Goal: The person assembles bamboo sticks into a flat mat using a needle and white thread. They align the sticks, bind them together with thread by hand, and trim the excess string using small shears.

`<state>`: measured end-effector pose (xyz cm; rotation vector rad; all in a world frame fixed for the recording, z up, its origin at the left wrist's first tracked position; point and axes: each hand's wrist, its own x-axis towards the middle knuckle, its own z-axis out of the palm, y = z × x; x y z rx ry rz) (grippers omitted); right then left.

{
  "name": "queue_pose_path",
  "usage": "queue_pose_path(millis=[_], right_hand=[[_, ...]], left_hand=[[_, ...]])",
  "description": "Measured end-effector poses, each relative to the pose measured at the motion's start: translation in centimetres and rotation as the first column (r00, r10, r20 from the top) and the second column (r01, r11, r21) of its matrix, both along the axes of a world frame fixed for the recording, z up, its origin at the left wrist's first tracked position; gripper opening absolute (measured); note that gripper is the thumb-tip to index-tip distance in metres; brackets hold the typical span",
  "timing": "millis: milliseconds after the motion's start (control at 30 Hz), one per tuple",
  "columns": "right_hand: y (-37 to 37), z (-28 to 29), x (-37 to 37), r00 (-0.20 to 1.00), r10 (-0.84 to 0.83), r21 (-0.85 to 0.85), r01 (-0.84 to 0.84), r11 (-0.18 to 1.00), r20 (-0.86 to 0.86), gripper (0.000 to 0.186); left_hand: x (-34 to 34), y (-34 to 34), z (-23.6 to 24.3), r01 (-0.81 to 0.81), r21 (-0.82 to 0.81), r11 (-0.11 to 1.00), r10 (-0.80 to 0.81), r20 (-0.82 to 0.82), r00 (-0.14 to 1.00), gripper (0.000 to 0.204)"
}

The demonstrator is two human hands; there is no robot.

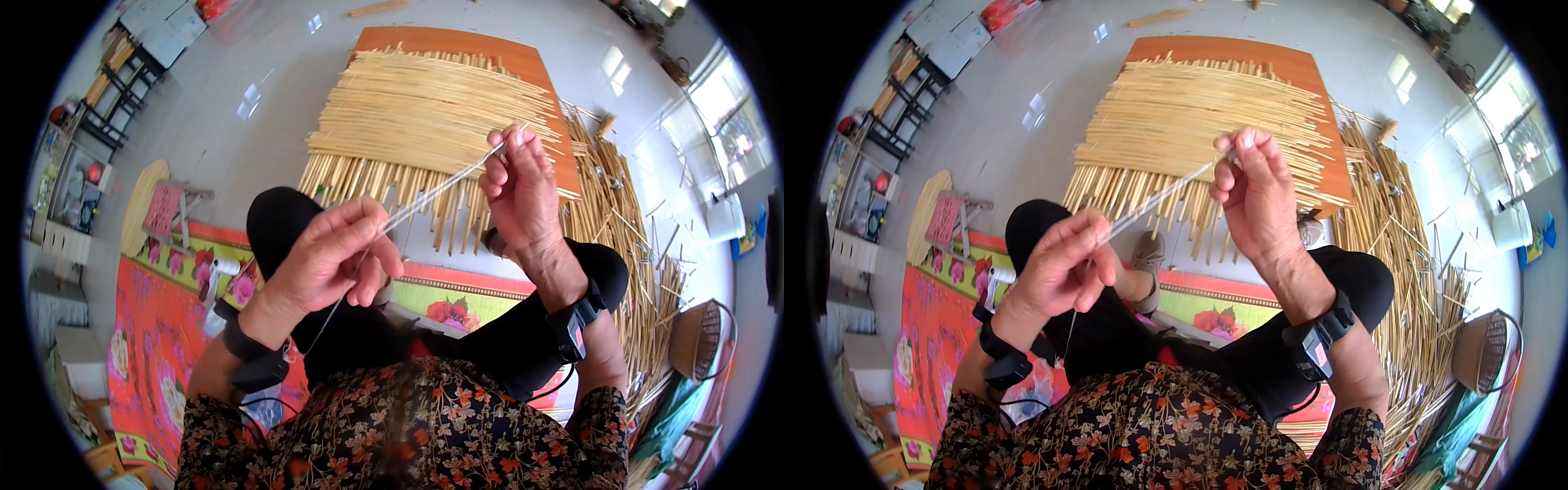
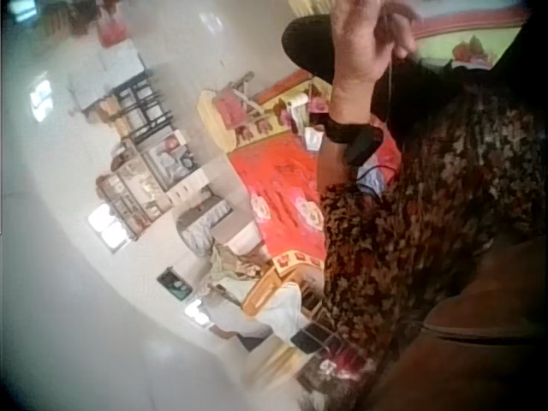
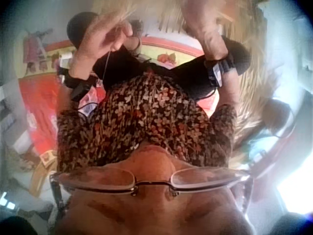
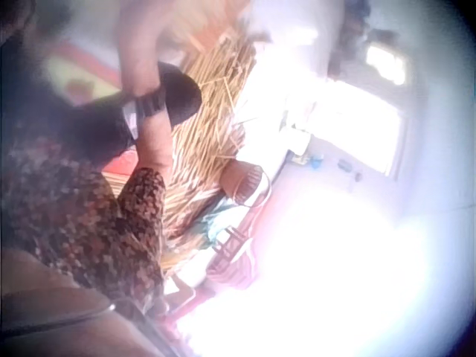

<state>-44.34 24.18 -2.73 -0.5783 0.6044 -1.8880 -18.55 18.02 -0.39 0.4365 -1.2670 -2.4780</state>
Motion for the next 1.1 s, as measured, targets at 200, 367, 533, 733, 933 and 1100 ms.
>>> queue_pose_path(millis=[200,367,533,733,933,1100], right_hand=[[-3.1,4.8,4.6,0.964,0.164,-0.160,-0.200,0.967,-0.210,0.012],[-5.2,5.5,8.4,0.923,0.239,-0.181,-0.302,0.936,-0.301,0.013],[-6.0,4.0,12.7,0.895,0.335,-0.088,-0.374,0.923,-0.293,0.014],[-8.7,4.7,10.9,0.924,0.292,-0.135,-0.331,0.934,-0.247,0.015],[-7.8,4.0,7.3,0.912,0.307,-0.034,-0.327,0.944,-0.272,0.017],[-7.3,4.0,5.0,0.915,0.303,-0.014,-0.318,0.948,-0.267,0.018]], left_hand=[[7.2,-0.4,3.5,-0.056,-0.131,0.990,0.050,-0.050,0.997,0.015],[12.2,0.6,3.3,-0.157,-0.278,0.947,0.207,0.160,0.965,0.015],[16.4,1.6,1.4,-0.384,-0.245,0.890,0.431,0.180,0.884,0.014],[18.6,2.2,4.1,-0.407,-0.321,0.855,0.480,0.195,0.855,0.014],[17.7,1.4,4.7,-0.327,-0.291,0.899,0.373,0.120,0.920,0.015],[17.1,2.4,6.1,-0.297,-0.268,0.917,0.310,0.008,0.951,0.016]])
